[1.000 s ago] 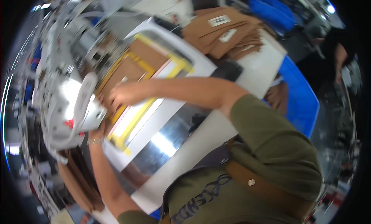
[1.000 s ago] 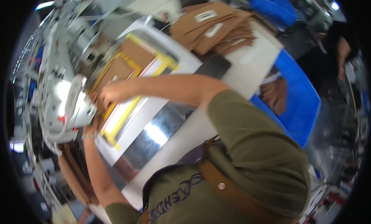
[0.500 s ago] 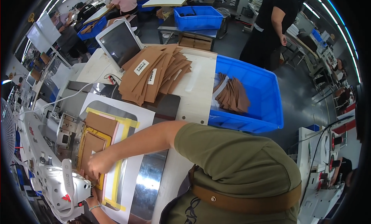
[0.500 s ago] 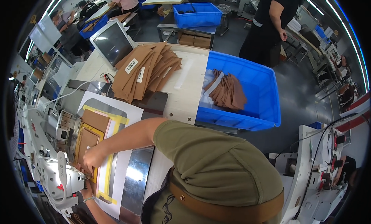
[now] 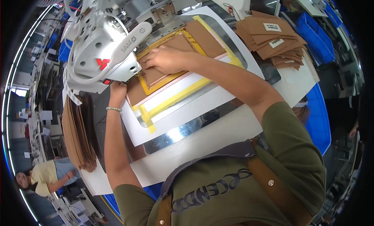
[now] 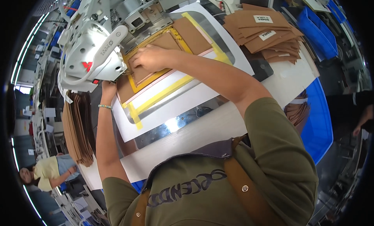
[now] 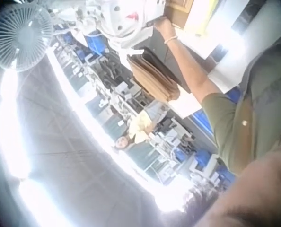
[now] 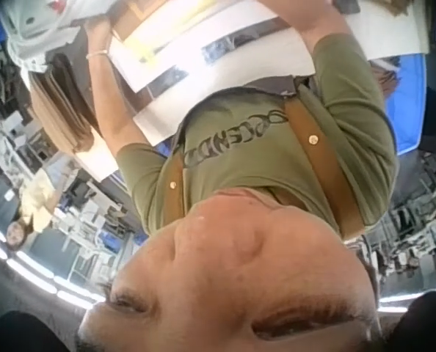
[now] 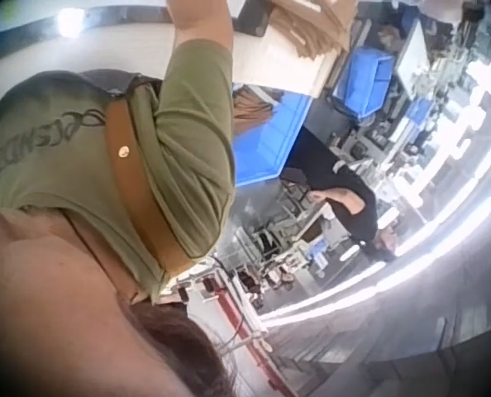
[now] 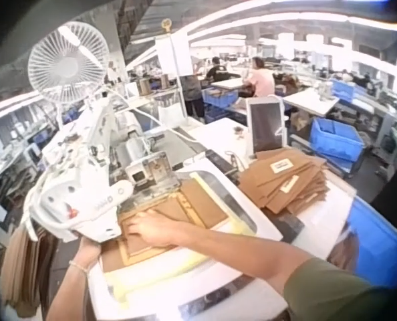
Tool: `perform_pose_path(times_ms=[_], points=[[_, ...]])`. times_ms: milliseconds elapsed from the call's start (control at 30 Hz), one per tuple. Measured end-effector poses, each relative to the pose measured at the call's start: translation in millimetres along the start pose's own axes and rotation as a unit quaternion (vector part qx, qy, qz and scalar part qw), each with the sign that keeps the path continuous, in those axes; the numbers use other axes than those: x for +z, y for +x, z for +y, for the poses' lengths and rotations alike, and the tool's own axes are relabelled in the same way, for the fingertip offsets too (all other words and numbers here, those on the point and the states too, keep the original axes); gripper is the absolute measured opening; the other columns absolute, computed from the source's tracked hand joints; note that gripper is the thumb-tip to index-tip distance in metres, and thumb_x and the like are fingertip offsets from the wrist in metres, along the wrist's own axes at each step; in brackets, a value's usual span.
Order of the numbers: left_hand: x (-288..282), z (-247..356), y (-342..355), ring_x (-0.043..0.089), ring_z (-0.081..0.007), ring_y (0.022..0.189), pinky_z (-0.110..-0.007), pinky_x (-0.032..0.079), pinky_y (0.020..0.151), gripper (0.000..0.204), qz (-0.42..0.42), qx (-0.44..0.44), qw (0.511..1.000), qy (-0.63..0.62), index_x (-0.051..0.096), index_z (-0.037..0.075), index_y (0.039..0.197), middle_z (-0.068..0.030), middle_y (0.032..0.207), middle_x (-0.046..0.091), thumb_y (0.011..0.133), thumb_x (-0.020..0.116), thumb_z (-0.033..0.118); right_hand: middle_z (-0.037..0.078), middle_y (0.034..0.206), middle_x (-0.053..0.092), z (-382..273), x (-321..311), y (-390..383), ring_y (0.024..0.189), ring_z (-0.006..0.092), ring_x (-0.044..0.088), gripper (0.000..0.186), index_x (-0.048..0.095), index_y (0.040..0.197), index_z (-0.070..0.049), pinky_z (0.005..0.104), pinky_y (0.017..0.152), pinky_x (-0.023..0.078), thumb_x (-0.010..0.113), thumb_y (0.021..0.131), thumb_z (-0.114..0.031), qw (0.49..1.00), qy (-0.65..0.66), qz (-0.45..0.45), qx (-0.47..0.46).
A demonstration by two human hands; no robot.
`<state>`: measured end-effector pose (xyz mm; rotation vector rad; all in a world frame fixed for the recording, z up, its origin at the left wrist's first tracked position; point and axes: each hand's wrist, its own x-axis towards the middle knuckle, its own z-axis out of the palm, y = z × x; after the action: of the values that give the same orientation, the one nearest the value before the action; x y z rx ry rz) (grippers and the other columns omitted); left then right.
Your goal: Sewing rectangular leather labels onto flat leather panels using an automated sewing machine in a leather goods factory.
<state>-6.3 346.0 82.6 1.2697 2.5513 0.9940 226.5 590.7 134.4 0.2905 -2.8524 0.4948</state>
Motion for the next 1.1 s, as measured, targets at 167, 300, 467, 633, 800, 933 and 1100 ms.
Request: perform_pose_path(times_ms=[167, 300, 467, 633, 800, 933, 1100], points=[[-27.1, 38.4, -38.5, 0.073, -0.0418, 0.097, -0.044, 0.055, 0.087, 0.028, 0.026, 0.074, 0.997, 0.001, 0.072, -0.006, 0.115, -0.0245, 0.098, 0.075, 0.096, 0.064, 0.013, 0.007, 0.146, 0.067, -12.0, -6.7, -3.4, 0.137, 0.0301, 0.056, 0.034, 0.077, 0.128, -0.013, 0.0483, 0.119, 0.042, 0.060, 0.099, -0.010, 1.000, 0.013, -0.023, -0.007], [-32.9, 69.9, -66.2, 0.071, -0.0393, 0.096, -0.043, 0.055, 0.087, 0.023, 0.021, 0.135, 0.991, -0.008, 0.073, -0.003, 0.111, -0.0201, 0.098, 0.073, 0.099, 0.068, 0.015, 0.007, 0.143, 0.070, -12.3, 0.9, -9.2, 0.132, 0.0318, 0.059, 0.032, 0.077, 0.126, -0.012, 0.0472, 0.116, 0.046, 0.062, 0.098, -0.010, 0.999, 0.009, 0.003, -0.038], [-60.7, 140.3, -111.0, 0.072, -0.0343, 0.106, -0.041, 0.055, 0.096, 0.022, -0.064, 0.212, 0.958, 0.181, 0.077, 0.001, 0.119, -0.0189, 0.111, 0.076, 0.101, 0.067, 0.009, 0.007, 0.142, 0.070, -25.2, -10.0, -22.9, 0.131, 0.0313, 0.060, 0.030, 0.077, 0.124, -0.010, 0.0475, 0.114, 0.048, 0.065, 0.097, -0.010, 0.997, 0.040, -0.008, -0.058], [-84.2, 261.9, -146.1, 0.074, -0.0385, 0.106, -0.044, 0.058, 0.094, 0.025, -0.207, 0.230, 0.944, -0.116, 0.077, 0.004, 0.120, -0.0189, 0.116, 0.078, 0.098, 0.069, 0.008, 0.006, 0.141, 0.070, -35.6, -10.0, -31.6, 0.132, 0.0304, 0.060, 0.029, 0.077, 0.124, -0.009, 0.0471, 0.113, 0.049, 0.067, 0.097, -0.010, 0.996, 0.060, -0.026, -0.057], [-105.4, 307.7, -177.2, 0.075, -0.0468, 0.106, -0.048, 0.065, 0.084, 0.023, -0.254, 0.355, 0.719, -0.540, 0.076, 0.007, 0.119, -0.0136, 0.117, 0.079, 0.098, 0.071, 0.015, 0.007, 0.141, 0.070, -48.8, -44.5, -59.7, 0.134, 0.0288, 0.061, 0.029, 0.075, 0.127, -0.008, 0.0454, 0.113, 0.049, 0.064, 0.101, -0.014, 0.996, -0.013, -0.083, -0.006], [-114.8, 312.7, -198.6, 0.077, -0.0421, 0.104, -0.045, 0.066, 0.080, 0.014, -0.288, 0.347, 0.624, -0.638, 0.077, 0.007, 0.111, -0.0116, 0.114, 0.079, 0.100, 0.069, 0.011, 0.007, 0.143, 0.069, -32.3, -68.3, -85.2, 0.133, 0.0282, 0.061, 0.030, 0.074, 0.130, -0.007, 0.0441, 0.113, 0.048, 0.062, 0.104, -0.016, 0.990, -0.088, -0.099, 0.051], [-91.2, 323.8, -191.8, 0.077, -0.0400, 0.103, -0.044, 0.066, 0.079, 0.011, -0.303, 0.298, 0.586, -0.690, 0.077, 0.006, 0.107, -0.0106, 0.115, 0.079, 0.101, 0.068, 0.008, 0.007, 0.147, 0.067, -0.3, -61.7, -151.1, 0.131, 0.0291, 0.061, 0.034, 0.070, 0.135, -0.005, 0.0427, 0.112, 0.050, 0.062, 0.105, -0.017, 0.975, -0.195, 0.024, 0.107]])
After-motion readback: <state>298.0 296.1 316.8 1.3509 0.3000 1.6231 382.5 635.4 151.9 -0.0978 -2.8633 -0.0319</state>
